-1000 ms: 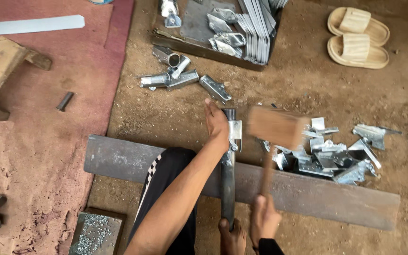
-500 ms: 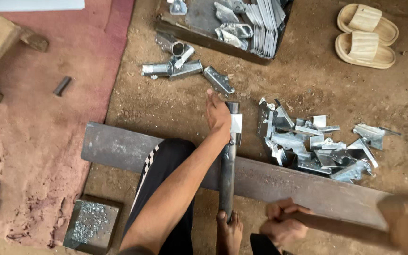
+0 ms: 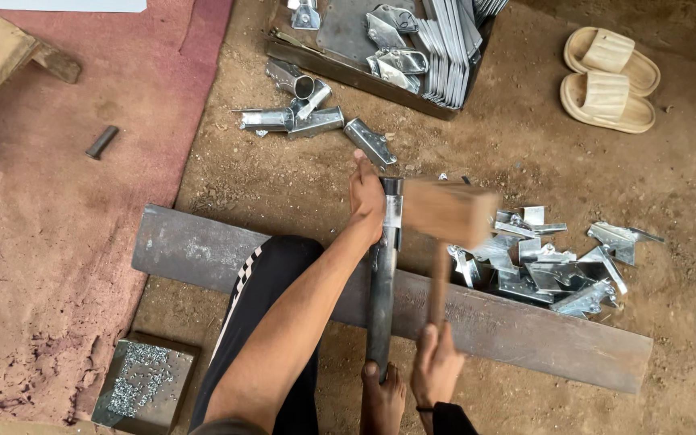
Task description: The person sits on the ground with a metal pipe across their lap and hammers a galvanized metal fitting onto the end of the pipe using a wooden mallet. They reposition the fitting and pipe between strikes and reach into a pile of similar metal fittings on the ground.
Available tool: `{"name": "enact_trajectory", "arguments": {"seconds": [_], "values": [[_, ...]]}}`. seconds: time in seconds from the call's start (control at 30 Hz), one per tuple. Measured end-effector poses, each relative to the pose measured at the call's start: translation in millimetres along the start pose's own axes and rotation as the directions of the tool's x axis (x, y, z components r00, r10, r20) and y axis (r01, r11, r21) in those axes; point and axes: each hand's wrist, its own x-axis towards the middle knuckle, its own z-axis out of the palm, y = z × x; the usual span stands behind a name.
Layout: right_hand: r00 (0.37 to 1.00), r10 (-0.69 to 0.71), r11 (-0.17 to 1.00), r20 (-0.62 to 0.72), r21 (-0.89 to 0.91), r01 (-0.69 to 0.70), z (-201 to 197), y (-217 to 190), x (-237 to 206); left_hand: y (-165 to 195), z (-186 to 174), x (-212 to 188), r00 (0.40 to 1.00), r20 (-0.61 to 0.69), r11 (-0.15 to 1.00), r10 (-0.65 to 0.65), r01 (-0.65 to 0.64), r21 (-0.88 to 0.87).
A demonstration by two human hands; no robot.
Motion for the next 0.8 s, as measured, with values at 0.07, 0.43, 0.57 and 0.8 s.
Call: {"name": "enact_trajectory", "arguments": {"seconds": [0.07,0.43,0.57,0.8], "values": [[1.0,-0.018,1.0,0.006,0.019,0.018,15.2,0.3,-2.6,2.4,-1.1,-1.7,0.988,0.108,0.99,-0.114,0.122,-0.071],[0.734,0.391,0.921,-0.556,0.245,-0.305,-66.2,-0.8,7.7,21.8,-7.9,-24.5,0.974,0.209,0.995,0.086,-0.074,-0.067],[0.448,0.332,0.836,-0.83,0.479,0.267,-90.4,-6.5,7.1,16.1,-10.0,-19.5,0.972,0.235,0.999,0.022,-0.012,-0.043],[0.842,0.314,0.941,-0.438,0.023,-0.339,-57.0,0.4,6.4,3.1,-10.6,1.0,0.922,0.386,0.984,-0.021,0.086,-0.154]]}}
